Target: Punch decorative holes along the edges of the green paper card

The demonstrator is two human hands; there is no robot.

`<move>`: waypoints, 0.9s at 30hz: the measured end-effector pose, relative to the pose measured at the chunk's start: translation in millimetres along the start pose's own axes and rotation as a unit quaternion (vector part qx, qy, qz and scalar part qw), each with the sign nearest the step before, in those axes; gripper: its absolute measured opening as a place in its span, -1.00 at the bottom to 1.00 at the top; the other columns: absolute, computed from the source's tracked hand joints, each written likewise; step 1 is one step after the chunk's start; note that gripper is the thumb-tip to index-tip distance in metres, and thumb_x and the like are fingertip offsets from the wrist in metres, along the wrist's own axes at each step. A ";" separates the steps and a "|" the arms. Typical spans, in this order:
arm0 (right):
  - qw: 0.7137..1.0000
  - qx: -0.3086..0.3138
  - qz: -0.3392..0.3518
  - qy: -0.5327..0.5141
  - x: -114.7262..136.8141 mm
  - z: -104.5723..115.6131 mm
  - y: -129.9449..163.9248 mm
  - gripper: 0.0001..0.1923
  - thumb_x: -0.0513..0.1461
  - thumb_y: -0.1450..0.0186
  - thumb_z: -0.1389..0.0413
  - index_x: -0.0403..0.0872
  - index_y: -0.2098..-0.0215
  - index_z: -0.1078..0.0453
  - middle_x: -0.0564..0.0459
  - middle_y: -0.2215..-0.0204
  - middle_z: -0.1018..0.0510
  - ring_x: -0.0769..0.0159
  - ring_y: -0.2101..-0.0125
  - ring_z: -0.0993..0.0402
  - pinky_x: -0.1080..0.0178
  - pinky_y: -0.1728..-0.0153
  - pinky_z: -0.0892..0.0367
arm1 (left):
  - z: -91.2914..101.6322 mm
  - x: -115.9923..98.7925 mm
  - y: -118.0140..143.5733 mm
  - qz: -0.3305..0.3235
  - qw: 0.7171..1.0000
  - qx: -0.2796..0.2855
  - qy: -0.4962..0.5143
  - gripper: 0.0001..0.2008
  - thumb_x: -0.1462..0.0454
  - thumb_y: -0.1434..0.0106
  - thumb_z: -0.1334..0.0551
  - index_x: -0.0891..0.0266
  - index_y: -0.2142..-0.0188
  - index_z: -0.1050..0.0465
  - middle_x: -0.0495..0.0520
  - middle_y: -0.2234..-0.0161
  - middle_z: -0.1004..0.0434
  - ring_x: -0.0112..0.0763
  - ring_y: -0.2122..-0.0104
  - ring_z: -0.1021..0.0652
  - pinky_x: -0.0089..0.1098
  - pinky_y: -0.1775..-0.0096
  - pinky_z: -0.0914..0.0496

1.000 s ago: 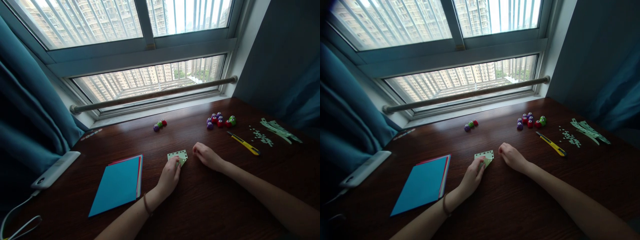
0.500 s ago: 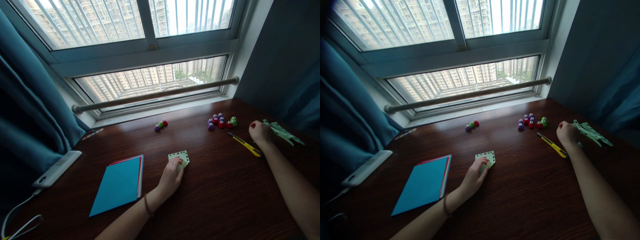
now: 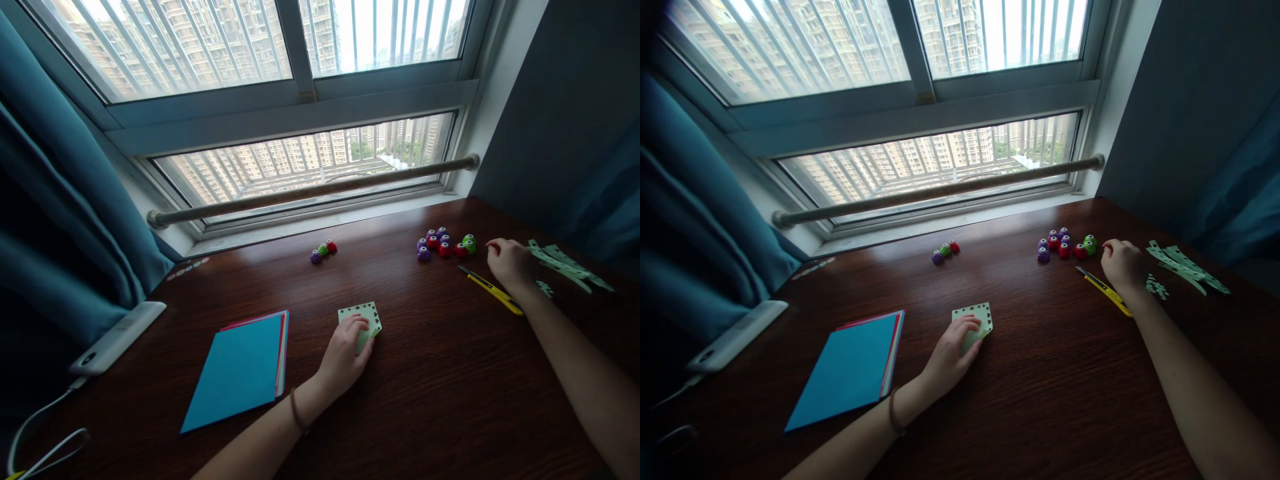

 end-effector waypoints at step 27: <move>0.873 0.321 0.341 -0.137 372.4 -121.6 44.5 -0.63 -0.19 -0.29 -0.02 -0.11 -0.05 -0.18 -0.08 0.02 -0.31 0.21 0.14 -0.35 0.07 0.16 -0.32 | -2.8 2.5 6.2 -0.050 0.995 0.032 -0.086 -0.76 0.26 -0.14 -0.21 0.27 0.19 -0.28 0.20 0.03 -0.29 -0.12 -0.06 -0.25 -0.16 -0.09 -0.22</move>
Point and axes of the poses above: each hand's wrist, its own y-axis away from the middle knuckle, its own z-axis out of the back of the hand, x = y × z, the point moved 2 cm from there along -y, towards the middle knuckle
